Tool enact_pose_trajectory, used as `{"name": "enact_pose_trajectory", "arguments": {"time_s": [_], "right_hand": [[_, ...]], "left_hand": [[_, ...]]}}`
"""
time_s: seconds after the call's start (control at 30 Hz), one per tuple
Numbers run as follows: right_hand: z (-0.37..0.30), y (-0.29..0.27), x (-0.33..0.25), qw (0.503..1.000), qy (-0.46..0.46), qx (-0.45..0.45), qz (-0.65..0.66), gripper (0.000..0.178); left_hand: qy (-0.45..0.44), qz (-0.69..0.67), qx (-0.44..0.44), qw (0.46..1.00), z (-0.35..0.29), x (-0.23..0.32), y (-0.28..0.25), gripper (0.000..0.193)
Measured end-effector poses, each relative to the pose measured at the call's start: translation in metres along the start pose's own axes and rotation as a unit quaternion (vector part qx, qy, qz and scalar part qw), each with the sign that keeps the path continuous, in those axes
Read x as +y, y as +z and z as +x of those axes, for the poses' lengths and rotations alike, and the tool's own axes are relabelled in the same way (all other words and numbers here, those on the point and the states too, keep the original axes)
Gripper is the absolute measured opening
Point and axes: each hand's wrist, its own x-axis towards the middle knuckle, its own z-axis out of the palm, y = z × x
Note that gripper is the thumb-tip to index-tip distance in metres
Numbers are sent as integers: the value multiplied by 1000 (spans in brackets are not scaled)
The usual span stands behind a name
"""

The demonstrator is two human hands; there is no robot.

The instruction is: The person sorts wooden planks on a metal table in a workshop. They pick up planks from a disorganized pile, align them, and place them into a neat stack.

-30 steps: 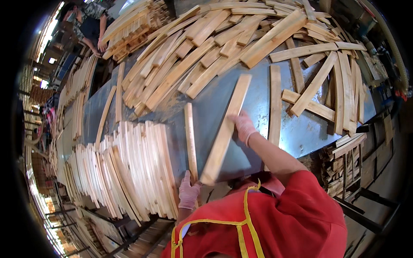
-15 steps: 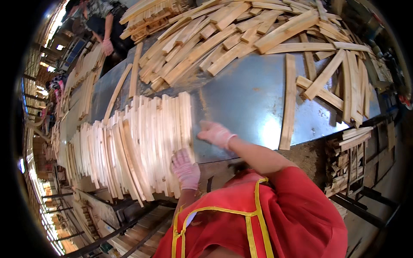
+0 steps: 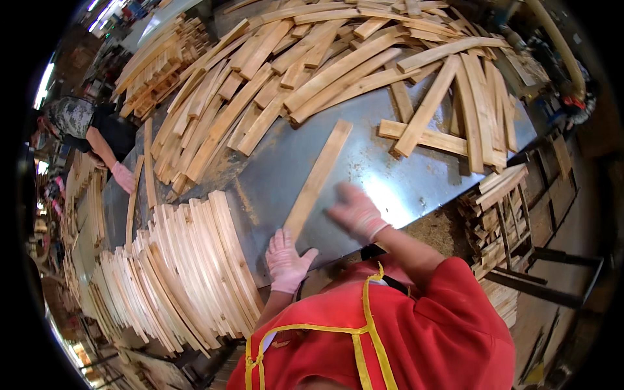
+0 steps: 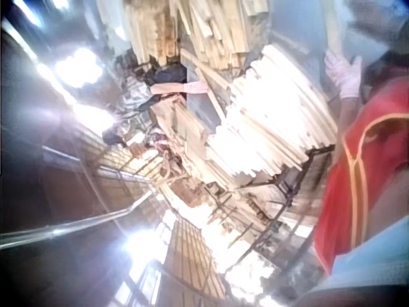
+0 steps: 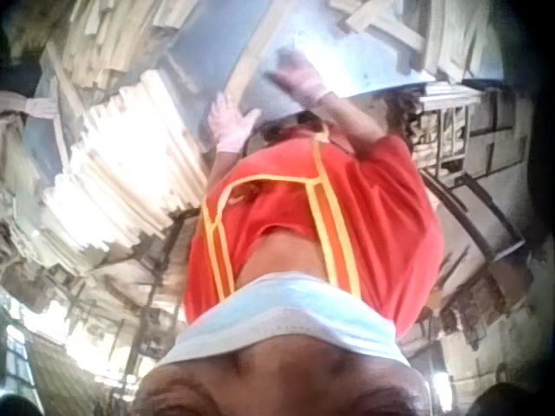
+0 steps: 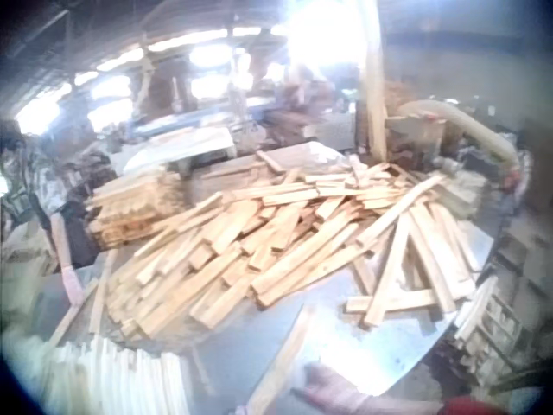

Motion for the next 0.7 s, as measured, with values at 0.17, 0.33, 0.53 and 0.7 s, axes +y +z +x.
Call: {"name": "enact_pose_trajectory", "arguments": {"time_s": [0.17,0.33,0.53,0.7], "right_hand": [[108,-140,150,902,164,360,-175,78],[222,-222,286,901,248,351,-56,91],[197,-104,165,802,168,84,567,28],[12,66,33,840,160,-102,508,58]], "left_hand": [[-99,-85,-74,989,28,-18,-1,98],[-65,-155,-136,976,41,-18,-26,92],[-135,-526,-167,823,-57,-52,5,81],[-215,-648,-112,722,-118,-82,48,61]]}}
